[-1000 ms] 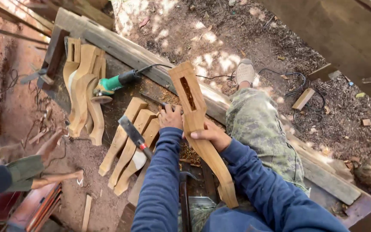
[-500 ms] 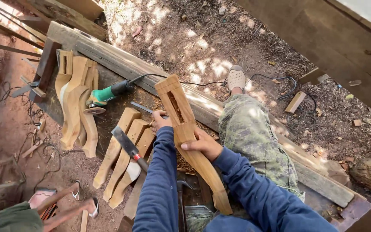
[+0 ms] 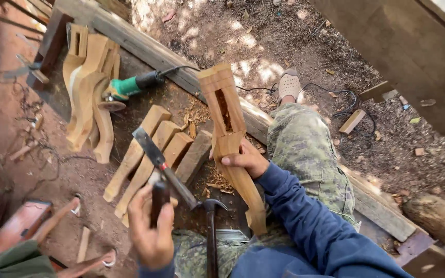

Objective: Carving a mortise into a wooden furniture leg using a chisel and hammer.

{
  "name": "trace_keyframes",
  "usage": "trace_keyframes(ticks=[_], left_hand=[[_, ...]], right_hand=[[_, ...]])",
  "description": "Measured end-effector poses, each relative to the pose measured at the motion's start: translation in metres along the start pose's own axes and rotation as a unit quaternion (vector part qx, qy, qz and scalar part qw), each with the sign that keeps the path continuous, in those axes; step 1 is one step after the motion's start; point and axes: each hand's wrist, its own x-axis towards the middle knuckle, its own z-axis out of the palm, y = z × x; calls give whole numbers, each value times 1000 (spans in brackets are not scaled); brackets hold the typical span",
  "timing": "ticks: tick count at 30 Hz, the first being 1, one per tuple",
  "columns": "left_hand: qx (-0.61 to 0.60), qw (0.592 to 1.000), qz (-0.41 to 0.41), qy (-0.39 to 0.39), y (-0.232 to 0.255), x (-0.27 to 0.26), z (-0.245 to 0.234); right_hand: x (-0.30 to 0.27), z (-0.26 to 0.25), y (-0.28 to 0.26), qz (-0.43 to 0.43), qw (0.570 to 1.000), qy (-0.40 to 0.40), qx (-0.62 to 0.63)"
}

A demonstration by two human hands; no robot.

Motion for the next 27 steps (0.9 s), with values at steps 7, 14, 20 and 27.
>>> trace_keyframes(ticks=[7, 14, 20, 27], left_hand=[[227, 962, 130, -75, 71, -56, -24], [310, 939, 132, -67, 80, -58, -39], [439, 866, 218, -99, 107, -46, -41], [553, 778, 251, -164, 114, -31, -29]], right_hand=[[2, 6, 31, 3, 998, 54, -35], [-3, 19, 35, 31, 994, 68, -77], [1, 44, 19, 3, 992, 85, -92], [2, 37, 22, -40, 982, 112, -150]])
